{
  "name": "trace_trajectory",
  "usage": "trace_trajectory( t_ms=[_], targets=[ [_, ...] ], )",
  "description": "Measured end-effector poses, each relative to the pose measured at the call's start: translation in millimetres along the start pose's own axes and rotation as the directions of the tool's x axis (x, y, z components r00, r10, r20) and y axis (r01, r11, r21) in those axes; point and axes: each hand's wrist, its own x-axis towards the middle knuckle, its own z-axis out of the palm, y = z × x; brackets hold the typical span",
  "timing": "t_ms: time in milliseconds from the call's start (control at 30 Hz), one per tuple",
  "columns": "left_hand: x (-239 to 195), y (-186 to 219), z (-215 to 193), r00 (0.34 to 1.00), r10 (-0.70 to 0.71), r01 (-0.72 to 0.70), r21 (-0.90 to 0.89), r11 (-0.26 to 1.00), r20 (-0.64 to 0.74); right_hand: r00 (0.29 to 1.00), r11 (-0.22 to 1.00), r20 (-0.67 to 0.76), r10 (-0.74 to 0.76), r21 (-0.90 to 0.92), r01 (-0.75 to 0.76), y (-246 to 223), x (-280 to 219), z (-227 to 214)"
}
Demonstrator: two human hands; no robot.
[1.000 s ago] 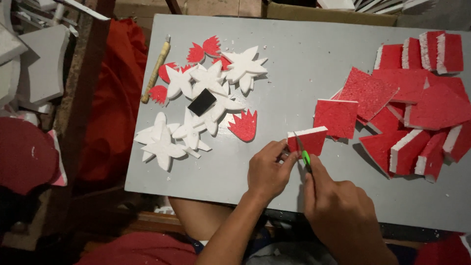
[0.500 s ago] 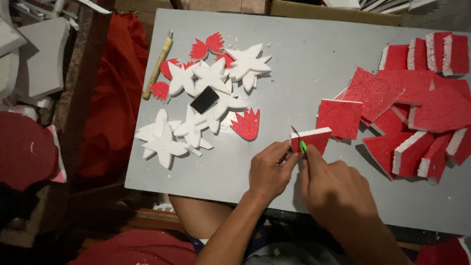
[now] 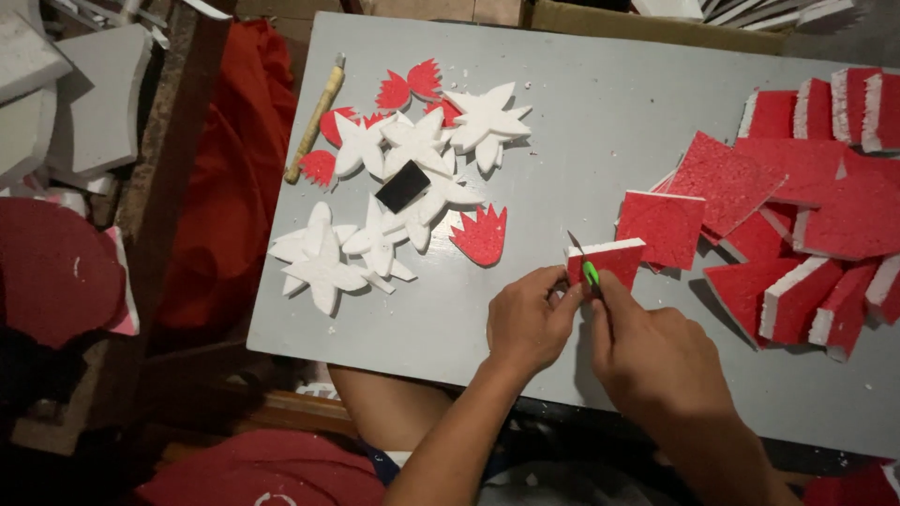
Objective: Cutting jagged shapes out of red foam pieces using a craft knife on a work surface.
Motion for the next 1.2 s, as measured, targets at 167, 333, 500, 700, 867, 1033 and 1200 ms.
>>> trace_trajectory(
  t_ms=[167,333,500,700,867,1033,1200],
  targets=[
    [2.4,-8.7,6.6,0.999,0.036,-0.036,0.013,0.999,-0.021,0.781,0.871,-0.415,-0.467,-0.366,0.326,35.3,-6.5,28.0],
    [3.0,-19.5,14.5,0.988,0.144,-0.141,0.062,0.988,-0.055,0.644,0.795,-0.481,-0.595,-0.473,0.380,31.3,-3.6,25.6],
    [3.0,-24.2,16.6,0.966,0.229,-0.221,0.075,0.972,-0.118,0.998,0.979,0.023,-0.064,-0.190,0.067,0.4,4.9,-0.4],
    [4.1,-20.8,13.9,0.981,0.170,-0.166,0.059,0.984,-0.087,0.982,0.941,-0.084,-0.170,-0.309,0.136,12.6,17.5,16.2],
    [2.1,-18.4,12.9,0.983,0.163,-0.159,0.062,0.985,-0.079,0.991,0.935,-0.044,-0.123,-0.339,0.101,23.6,-1.3,14.7],
    [0.7,-21.0,13.6,0.964,0.242,-0.237,0.060,0.970,-0.109,0.996,0.930,0.040,-0.083,-0.355,0.091,17.8,-8.1,5.9],
    [3.3,-31.8,19.9,0.944,0.300,-0.292,0.070,0.954,-0.139,0.975,0.924,-0.073,-0.212,-0.340,0.176,19.1,14.2,18.1]
  ],
)
